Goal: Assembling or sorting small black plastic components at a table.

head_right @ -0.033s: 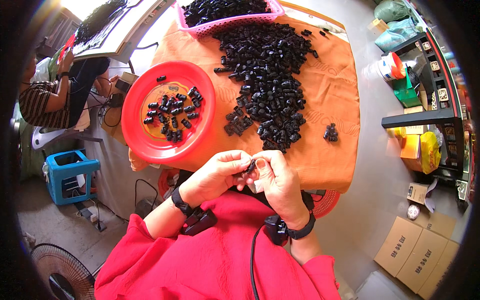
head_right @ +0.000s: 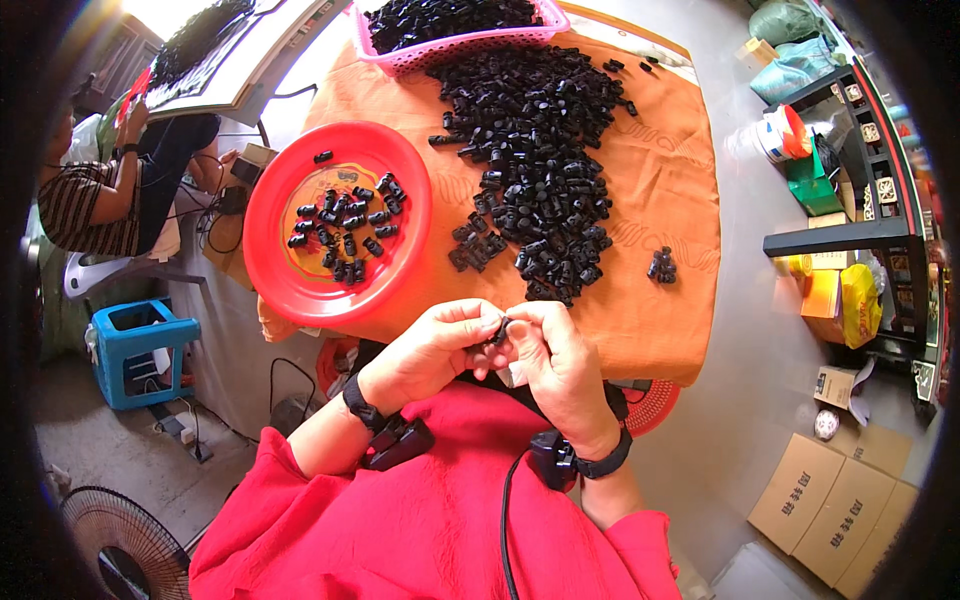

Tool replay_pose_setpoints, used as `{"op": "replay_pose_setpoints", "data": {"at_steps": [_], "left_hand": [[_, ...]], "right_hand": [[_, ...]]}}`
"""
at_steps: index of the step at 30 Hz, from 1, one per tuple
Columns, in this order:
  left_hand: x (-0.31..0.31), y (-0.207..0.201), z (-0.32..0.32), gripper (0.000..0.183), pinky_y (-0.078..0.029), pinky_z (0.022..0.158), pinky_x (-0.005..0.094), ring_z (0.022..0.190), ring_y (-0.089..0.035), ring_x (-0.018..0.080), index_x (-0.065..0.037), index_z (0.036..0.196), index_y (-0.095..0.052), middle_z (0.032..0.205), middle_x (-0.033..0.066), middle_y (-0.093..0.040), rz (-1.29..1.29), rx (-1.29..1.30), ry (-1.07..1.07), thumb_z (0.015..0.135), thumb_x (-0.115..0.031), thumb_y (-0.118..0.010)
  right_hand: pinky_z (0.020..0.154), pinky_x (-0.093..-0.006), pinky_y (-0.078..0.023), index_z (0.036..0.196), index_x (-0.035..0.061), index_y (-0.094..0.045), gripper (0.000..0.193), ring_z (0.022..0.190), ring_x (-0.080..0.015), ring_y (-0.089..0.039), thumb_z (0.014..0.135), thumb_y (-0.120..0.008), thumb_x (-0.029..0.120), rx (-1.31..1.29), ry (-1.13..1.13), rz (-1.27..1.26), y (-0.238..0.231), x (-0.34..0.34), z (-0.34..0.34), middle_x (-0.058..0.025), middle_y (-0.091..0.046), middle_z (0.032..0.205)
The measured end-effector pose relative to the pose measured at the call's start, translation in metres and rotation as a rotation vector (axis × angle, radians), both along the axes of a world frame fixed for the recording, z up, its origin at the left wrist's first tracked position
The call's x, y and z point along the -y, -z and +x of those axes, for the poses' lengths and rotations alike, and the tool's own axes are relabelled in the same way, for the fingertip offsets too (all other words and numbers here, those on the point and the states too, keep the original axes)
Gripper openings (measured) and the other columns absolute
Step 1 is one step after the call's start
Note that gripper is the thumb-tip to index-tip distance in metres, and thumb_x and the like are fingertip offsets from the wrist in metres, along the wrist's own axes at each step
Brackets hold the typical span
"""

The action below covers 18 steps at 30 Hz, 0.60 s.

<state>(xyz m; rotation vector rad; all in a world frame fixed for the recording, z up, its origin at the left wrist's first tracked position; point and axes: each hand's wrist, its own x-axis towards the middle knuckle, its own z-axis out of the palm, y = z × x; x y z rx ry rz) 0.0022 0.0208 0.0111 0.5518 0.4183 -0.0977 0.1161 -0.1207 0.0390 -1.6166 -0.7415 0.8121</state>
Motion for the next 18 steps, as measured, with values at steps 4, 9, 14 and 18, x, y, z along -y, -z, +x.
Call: {"op": "replay_pose_setpoints", "data": {"at_steps": [4, 9, 14, 18], "left_hand": [[0.000, 0.006, -0.003, 0.013, -0.049, 0.062, 0.0222, 0.070, -0.062, 0.0086, -0.009, 0.099, -0.062, 0.089, -0.0015, -0.063, 0.031, -0.056, -0.072, 0.098, -0.022, -0.060], [0.003, 0.014, -0.003, 0.016, -0.048, 0.065, 0.0233, 0.076, -0.060, 0.0076, -0.009, 0.102, -0.061, 0.089, -0.0018, -0.063, -0.072, 0.016, -0.096, 0.099, -0.025, -0.060], [0.002, 0.019, -0.003, 0.022, -0.046, 0.068, 0.0236, 0.082, -0.058, 0.0071, -0.008, 0.107, -0.061, 0.094, -0.0007, -0.062, -0.123, 0.079, -0.045, 0.099, -0.028, -0.059], [0.002, 0.014, -0.004, 0.025, -0.050, 0.079, 0.0257, 0.085, -0.059, 0.0085, -0.007, 0.109, -0.061, 0.097, -0.0006, -0.062, -0.192, 0.100, -0.009, 0.096, -0.027, -0.064]], "right_hand": [[0.050, -0.0239, -0.046, 0.113, 0.0043, -0.057, 0.023, 0.056, -0.0070, -0.058, 0.094, -0.067, 0.010, 0.021, -0.033, -0.062, -0.006, 0.003, -0.001, -0.0006, -0.060, 0.067], [0.047, -0.0273, -0.045, 0.119, 0.0044, -0.057, 0.037, 0.051, -0.0119, -0.059, 0.086, -0.073, 0.006, 0.389, -0.104, -0.052, -0.006, 0.000, -0.002, -0.0023, -0.057, 0.060], [0.048, -0.0277, -0.046, 0.125, 0.0028, -0.057, 0.042, 0.050, -0.0129, -0.059, 0.087, -0.072, 0.006, 0.354, -0.068, 0.013, -0.001, 0.002, 0.000, -0.0039, -0.059, 0.061], [0.049, -0.0278, -0.047, 0.123, 0.0023, -0.059, 0.041, 0.050, -0.0135, -0.059, 0.085, -0.074, 0.006, 0.431, -0.080, 0.053, 0.005, 0.000, 0.001, -0.0044, -0.060, 0.062]]}}
